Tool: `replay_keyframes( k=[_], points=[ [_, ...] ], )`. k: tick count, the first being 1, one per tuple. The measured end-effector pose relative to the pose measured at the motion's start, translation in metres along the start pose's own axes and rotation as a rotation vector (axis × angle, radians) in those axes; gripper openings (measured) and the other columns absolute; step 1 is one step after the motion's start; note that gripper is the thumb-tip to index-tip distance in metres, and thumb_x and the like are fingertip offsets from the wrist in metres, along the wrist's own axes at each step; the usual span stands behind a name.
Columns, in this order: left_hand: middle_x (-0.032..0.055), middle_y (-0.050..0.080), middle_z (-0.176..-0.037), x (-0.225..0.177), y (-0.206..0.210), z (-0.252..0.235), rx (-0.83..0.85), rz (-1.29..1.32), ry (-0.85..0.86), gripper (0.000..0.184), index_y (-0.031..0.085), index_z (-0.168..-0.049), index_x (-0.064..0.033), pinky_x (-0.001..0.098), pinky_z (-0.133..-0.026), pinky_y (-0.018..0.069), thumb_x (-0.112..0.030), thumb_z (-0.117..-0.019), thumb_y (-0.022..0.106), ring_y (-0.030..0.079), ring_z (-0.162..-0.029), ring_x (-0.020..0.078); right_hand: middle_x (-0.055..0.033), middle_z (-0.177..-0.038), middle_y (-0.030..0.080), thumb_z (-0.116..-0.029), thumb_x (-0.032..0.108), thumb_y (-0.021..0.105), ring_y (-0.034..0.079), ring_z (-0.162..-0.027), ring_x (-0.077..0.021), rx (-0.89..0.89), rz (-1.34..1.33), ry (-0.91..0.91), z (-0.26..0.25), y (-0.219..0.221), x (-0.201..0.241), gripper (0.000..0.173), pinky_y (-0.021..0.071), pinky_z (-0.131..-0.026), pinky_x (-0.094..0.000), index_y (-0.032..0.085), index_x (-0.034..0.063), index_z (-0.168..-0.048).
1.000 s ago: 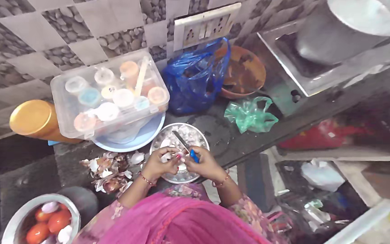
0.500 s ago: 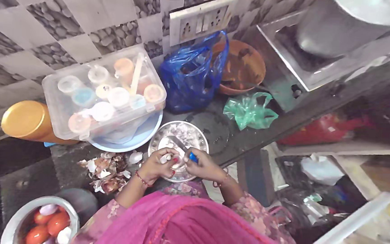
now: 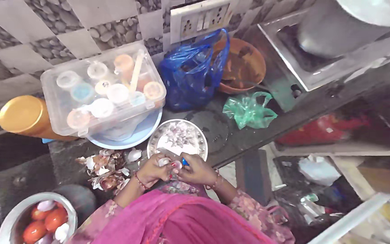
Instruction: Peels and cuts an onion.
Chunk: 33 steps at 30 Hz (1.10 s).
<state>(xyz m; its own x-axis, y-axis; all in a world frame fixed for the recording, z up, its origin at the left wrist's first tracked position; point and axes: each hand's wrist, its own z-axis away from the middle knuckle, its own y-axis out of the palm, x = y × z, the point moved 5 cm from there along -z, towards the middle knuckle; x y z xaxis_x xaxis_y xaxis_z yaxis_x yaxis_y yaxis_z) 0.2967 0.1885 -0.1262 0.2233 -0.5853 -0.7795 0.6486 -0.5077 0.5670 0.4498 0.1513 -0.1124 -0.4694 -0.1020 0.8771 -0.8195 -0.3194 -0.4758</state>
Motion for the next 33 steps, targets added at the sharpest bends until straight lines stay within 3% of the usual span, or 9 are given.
replay_keyframes(
  k=[6,11,17,22,28,33],
  points=[
    [-0.0041,0.073,-0.081,0.018,-0.005,0.007,-0.017,0.101,-0.082,0.024,0.071,-0.091,-0.018,0.0163,-0.06,0.0543,0.001,-0.0768,0.074,0.066,-0.066,0.001,-0.0121,-0.071,0.062,-0.0991,0.036,0.059,0.061,-0.063,-0.0221,-0.057,0.038,0.038,0.007,0.016,-0.004,0.042,0.0521,-0.06,-0.0409,0.064,-0.0054,-0.099],
    [-0.0084,0.071,-0.077,0.029,-0.011,0.015,-0.078,0.04,-0.116,0.025,0.067,-0.091,-0.0191,0.0134,-0.056,0.0505,0.004,-0.0806,0.063,0.062,-0.061,-0.0028,-0.0159,-0.073,0.062,-0.102,0.036,0.054,0.063,-0.068,-0.027,0.044,0.007,0.159,0.006,0.032,-0.01,0.045,0.0518,-0.064,-0.0451,0.063,-0.0076,-0.098],
    [-0.0115,0.069,-0.077,0.034,-0.017,0.017,-0.06,-0.007,-0.083,0.022,0.067,-0.097,-0.0201,0.0129,-0.056,0.0494,-0.003,-0.0837,0.063,0.059,-0.06,-0.0045,-0.0141,-0.068,0.059,-0.104,0.034,0.05,0.06,-0.062,-0.0229,0.021,-0.023,0.136,0.005,0.042,-0.011,0.045,0.0494,-0.058,-0.0401,0.063,-0.0075,-0.09],
    [-0.0129,0.069,-0.077,0.034,-0.018,0.016,-0.068,-0.011,-0.066,0.024,0.067,-0.097,-0.0212,0.0127,-0.058,0.0501,-0.002,-0.087,0.058,0.06,-0.062,-0.0051,-0.0153,-0.07,0.061,-0.1055,0.034,0.047,0.062,-0.065,-0.0251,0.025,-0.018,0.214,0.004,0.044,-0.01,0.047,0.0504,-0.061,-0.0436,0.065,-0.0079,-0.092],
    [-0.0116,0.07,-0.081,0.036,-0.019,0.016,-0.061,0.017,-0.057,0.025,0.066,-0.103,-0.0182,0.0149,-0.062,0.0526,-0.001,-0.085,0.061,0.063,-0.067,-0.0032,-0.0154,-0.074,0.062,-0.1059,0.037,0.046,0.062,-0.07,-0.0257,0.077,-0.013,0.3,0.002,0.046,-0.011,0.05,0.0502,-0.066,-0.0451,0.065,-0.0069,-0.093],
    [-0.0107,0.07,-0.084,0.035,-0.02,0.019,-0.115,0.018,-0.082,0.039,0.058,-0.12,-0.0067,0.0147,-0.061,0.0529,0.004,-0.0824,0.058,0.063,-0.066,-0.0026,-0.0165,-0.075,0.062,-0.1062,0.037,0.045,0.062,-0.072,-0.0277,0.116,0.008,0.294,0.001,0.047,-0.012,0.052,0.0497,-0.067,-0.0472,0.065,-0.0072,-0.089]
  ],
)
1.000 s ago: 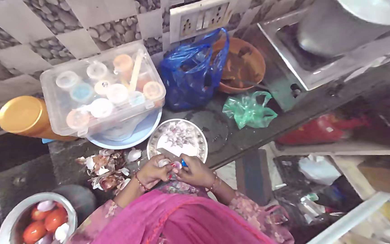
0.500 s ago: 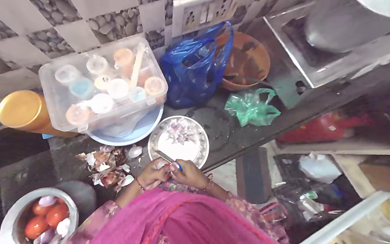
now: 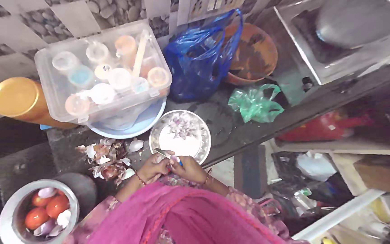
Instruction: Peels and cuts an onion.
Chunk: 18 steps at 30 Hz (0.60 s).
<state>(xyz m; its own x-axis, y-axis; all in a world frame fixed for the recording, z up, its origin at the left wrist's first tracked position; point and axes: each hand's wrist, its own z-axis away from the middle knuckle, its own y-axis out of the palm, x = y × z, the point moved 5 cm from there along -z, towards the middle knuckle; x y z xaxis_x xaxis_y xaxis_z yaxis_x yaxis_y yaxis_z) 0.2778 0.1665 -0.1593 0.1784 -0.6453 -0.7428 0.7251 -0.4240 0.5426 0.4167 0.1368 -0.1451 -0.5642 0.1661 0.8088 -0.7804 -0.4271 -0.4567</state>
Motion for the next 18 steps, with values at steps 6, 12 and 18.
replay_keyframes(
  k=[6,12,18],
  points=[
    [-0.003,0.072,-0.087,-0.01,-0.005,0.007,-0.174,-0.022,0.025,0.029,0.063,-0.109,-0.0054,0.0211,-0.068,0.057,0.008,-0.0835,0.058,0.067,-0.074,0.0043,0.0005,-0.07,0.05,-0.1062,0.03,0.047,0.05,-0.061,-0.0071,0.201,-0.214,0.095,-0.003,-0.011,-0.002,0.035,0.0442,-0.059,-0.0281,0.058,0.0027,-0.087],
    [-0.005,0.069,-0.083,-0.017,-0.01,0.025,-0.276,-0.108,0.008,0.032,0.057,-0.117,-0.0027,0.0129,-0.052,0.0482,0.007,-0.0869,0.057,0.058,-0.059,-0.0019,0.0091,-0.063,0.042,-0.1029,0.017,0.041,0.04,-0.049,-0.0003,0.47,-0.58,0.209,0.0,-0.015,-0.015,0.015,0.0362,-0.047,-0.0172,0.048,0.0141,-0.09],
    [-0.0051,0.071,-0.086,-0.021,-0.01,0.029,-0.251,-0.083,0.044,0.035,0.057,-0.12,-0.0031,0.0114,-0.05,0.047,0.007,-0.086,0.056,0.059,-0.058,-0.0034,0.0097,-0.06,0.042,-0.1066,0.019,0.032,0.041,-0.047,0.0,0.553,-0.65,0.269,-0.005,-0.013,-0.018,0.025,0.0377,-0.046,-0.0159,0.048,0.0147,-0.088]
  ],
)
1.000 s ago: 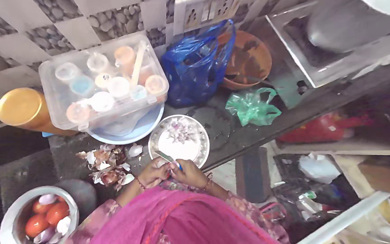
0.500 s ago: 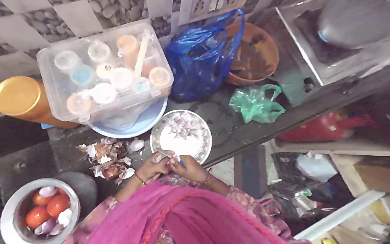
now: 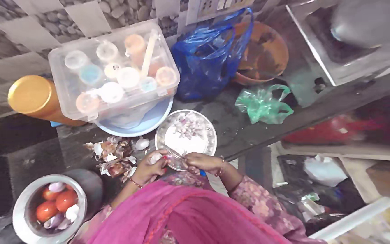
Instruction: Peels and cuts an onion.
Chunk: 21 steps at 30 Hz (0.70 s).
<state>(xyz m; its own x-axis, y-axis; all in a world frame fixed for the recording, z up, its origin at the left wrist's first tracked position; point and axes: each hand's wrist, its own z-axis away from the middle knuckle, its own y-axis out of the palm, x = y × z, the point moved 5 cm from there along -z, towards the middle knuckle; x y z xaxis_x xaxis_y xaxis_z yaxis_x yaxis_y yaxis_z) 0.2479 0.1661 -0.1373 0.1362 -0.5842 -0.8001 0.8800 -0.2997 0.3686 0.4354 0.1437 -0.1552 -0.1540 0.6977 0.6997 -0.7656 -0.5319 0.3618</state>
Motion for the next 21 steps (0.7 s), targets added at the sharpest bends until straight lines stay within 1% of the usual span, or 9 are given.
replay_keyframes(
  k=[1,3,5,7,9,11,13,17,21],
  points=[
    [-0.005,0.071,-0.086,0.0,0.0,0.0,0.003,0.009,-0.001,0.035,0.058,-0.12,-0.0031,0.0115,-0.05,0.0469,0.006,-0.0858,0.056,0.058,-0.058,-0.0033,0.0095,-0.061,0.043,-0.1066,0.019,0.032,0.041,-0.047,-0.0002,-0.02,0.007,-0.009,0.001,0.0,0.002,0.025,0.0378,-0.046,-0.0162,0.049,0.0145,-0.088],
    [-0.0045,0.072,-0.086,-0.001,0.001,0.0,-0.009,0.024,-0.001,0.032,0.06,-0.118,-0.0024,0.0108,-0.048,0.0464,0.007,-0.087,0.056,0.058,-0.056,-0.0036,0.0093,-0.063,0.045,-0.1049,0.019,0.036,0.043,-0.049,0.0004,-0.13,0.088,-0.118,0.004,0.0,0.008,0.023,0.0383,-0.048,-0.0166,0.052,0.0122,-0.09],
    [-0.0041,0.072,-0.085,-0.004,0.006,-0.001,-0.015,0.048,0.011,0.03,0.061,-0.115,-0.0022,0.0104,-0.048,0.0467,0.008,-0.0876,0.054,0.059,-0.056,-0.0038,0.0085,-0.068,0.048,-0.1027,0.021,0.048,0.046,-0.056,0.0024,-0.292,0.243,-0.289,0.011,0.0,0.018,0.019,0.04,-0.054,-0.0164,0.056,0.0078,-0.093],
    [-0.0036,0.074,-0.086,-0.006,0.011,-0.008,0.02,0.098,0.048,0.03,0.064,-0.111,-0.0051,0.0134,-0.056,0.0518,0.008,-0.0857,0.056,0.064,-0.063,-0.0011,0.0033,-0.072,0.054,-0.0982,0.026,0.061,0.05,-0.061,-0.0001,-0.445,0.377,-0.421,0.014,-0.002,0.023,0.025,0.0436,-0.059,-0.0193,0.06,0.0008,-0.095],
    [-0.003,0.074,-0.086,-0.006,0.017,-0.018,0.066,0.139,0.072,0.027,0.069,-0.107,-0.0081,0.0169,-0.063,0.0548,0.005,-0.0861,0.059,0.066,-0.068,0.0015,-0.0005,-0.07,0.053,-0.0947,0.032,0.067,0.048,-0.06,-0.0049,-0.583,0.503,-0.499,0.014,-0.003,0.027,0.035,0.0425,-0.057,-0.0236,0.061,-0.0022,-0.097],
    [-0.0029,0.072,-0.082,-0.01,0.025,-0.028,0.074,0.151,0.054,0.024,0.068,-0.105,-0.0084,0.0166,-0.059,0.0529,0.004,-0.0882,0.057,0.063,-0.064,0.0013,-0.0013,-0.067,0.052,-0.0949,0.037,0.066,0.048,-0.058,-0.0084,-0.692,0.571,-0.533,0.012,-0.008,0.031,0.038,0.0431,-0.056,-0.028,0.062,-0.0013,-0.096],
    [-0.0014,0.072,-0.081,-0.016,0.032,-0.038,0.09,0.172,0.041,0.021,0.067,-0.103,-0.0074,0.0167,-0.058,0.0526,0.004,-0.0899,0.056,0.063,-0.064,0.0019,-0.0017,-0.066,0.052,-0.0955,0.035,0.064,0.048,-0.058,-0.009,-0.752,0.58,-0.558,0.013,-0.013,0.035,0.037,0.0437,-0.056,-0.0281,0.062,-0.0021,-0.095],
    [-0.0021,0.072,-0.083,-0.027,0.04,-0.055,0.151,0.138,0.019,0.02,0.067,-0.104,-0.0075,0.0168,-0.061,0.0539,0.003,-0.0899,0.056,0.065,-0.067,0.0022,-0.004,-0.07,0.054,-0.0974,0.035,0.061,0.05,-0.062,-0.0103,-0.759,0.564,-0.502,0.015,-0.024,0.045,0.04,0.0454,-0.06,-0.0292,0.062,-0.0046,-0.098],
    [-0.0033,0.07,-0.079,-0.032,0.046,-0.067,0.178,0.125,-0.005,0.022,0.067,-0.103,-0.0067,0.0161,-0.058,0.0524,0.004,-0.0868,0.057,0.063,-0.064,0.0009,-0.0066,-0.073,0.058,-0.0976,0.032,0.061,0.054,-0.065,-0.0112,-0.747,0.539,-0.484,0.017,-0.033,0.05,0.038,0.0476,-0.063,-0.0299,0.062,-0.0058,-0.1]
  ],
)
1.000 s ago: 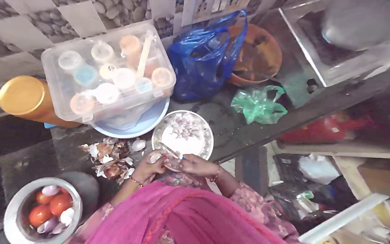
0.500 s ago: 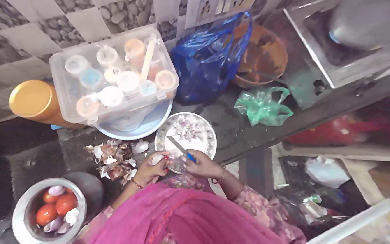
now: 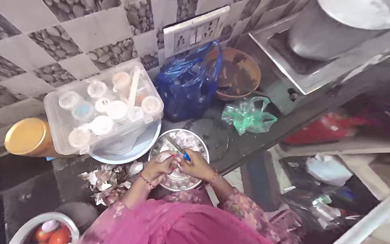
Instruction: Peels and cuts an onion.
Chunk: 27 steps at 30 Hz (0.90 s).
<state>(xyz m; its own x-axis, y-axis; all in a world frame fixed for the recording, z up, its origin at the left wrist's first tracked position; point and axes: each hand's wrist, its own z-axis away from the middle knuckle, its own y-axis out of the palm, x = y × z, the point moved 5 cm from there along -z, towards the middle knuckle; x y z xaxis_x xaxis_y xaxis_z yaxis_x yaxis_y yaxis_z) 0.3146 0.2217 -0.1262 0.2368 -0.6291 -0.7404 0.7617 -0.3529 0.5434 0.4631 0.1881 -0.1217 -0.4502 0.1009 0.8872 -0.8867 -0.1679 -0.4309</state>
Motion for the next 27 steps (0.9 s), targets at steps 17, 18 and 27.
replay_keyframes(
  k=[17,18,27],
  points=[
    [-0.0056,0.066,-0.075,-0.005,0.004,-0.026,0.016,-0.085,-0.069,0.018,0.066,-0.1,-0.008,0.0158,-0.056,0.0506,0.003,-0.0904,0.055,0.058,-0.06,0.0,-0.0018,-0.071,0.054,-0.1024,0.028,0.05,0.052,-0.063,-0.0072,0.0,-0.054,0.023,-0.014,-0.003,-0.013,0.034,0.0455,-0.062,-0.0275,0.062,-0.0029,-0.095],
    [-0.0056,0.066,-0.075,-0.006,0.005,-0.026,0.008,-0.087,-0.076,0.018,0.066,-0.1,-0.0079,0.0159,-0.056,0.0506,0.004,-0.0911,0.055,0.058,-0.06,0.0,-0.0012,-0.07,0.054,-0.1025,0.028,0.05,0.052,-0.062,-0.0067,-0.006,-0.064,0.022,-0.014,-0.002,-0.014,0.034,0.0455,-0.061,-0.0273,0.063,-0.003,-0.096],
    [-0.0059,0.066,-0.073,0.002,-0.001,-0.031,-0.003,-0.071,-0.084,0.019,0.065,-0.097,-0.0079,0.0155,-0.056,0.0508,0.005,-0.0885,0.055,0.059,-0.059,-0.0004,-0.0006,-0.065,0.049,-0.1047,0.031,0.047,0.049,-0.06,-0.0089,-0.053,-0.009,0.071,-0.014,0.002,-0.019,0.04,0.0432,-0.058,-0.0299,0.058,-0.0007,-0.083]
  ],
)
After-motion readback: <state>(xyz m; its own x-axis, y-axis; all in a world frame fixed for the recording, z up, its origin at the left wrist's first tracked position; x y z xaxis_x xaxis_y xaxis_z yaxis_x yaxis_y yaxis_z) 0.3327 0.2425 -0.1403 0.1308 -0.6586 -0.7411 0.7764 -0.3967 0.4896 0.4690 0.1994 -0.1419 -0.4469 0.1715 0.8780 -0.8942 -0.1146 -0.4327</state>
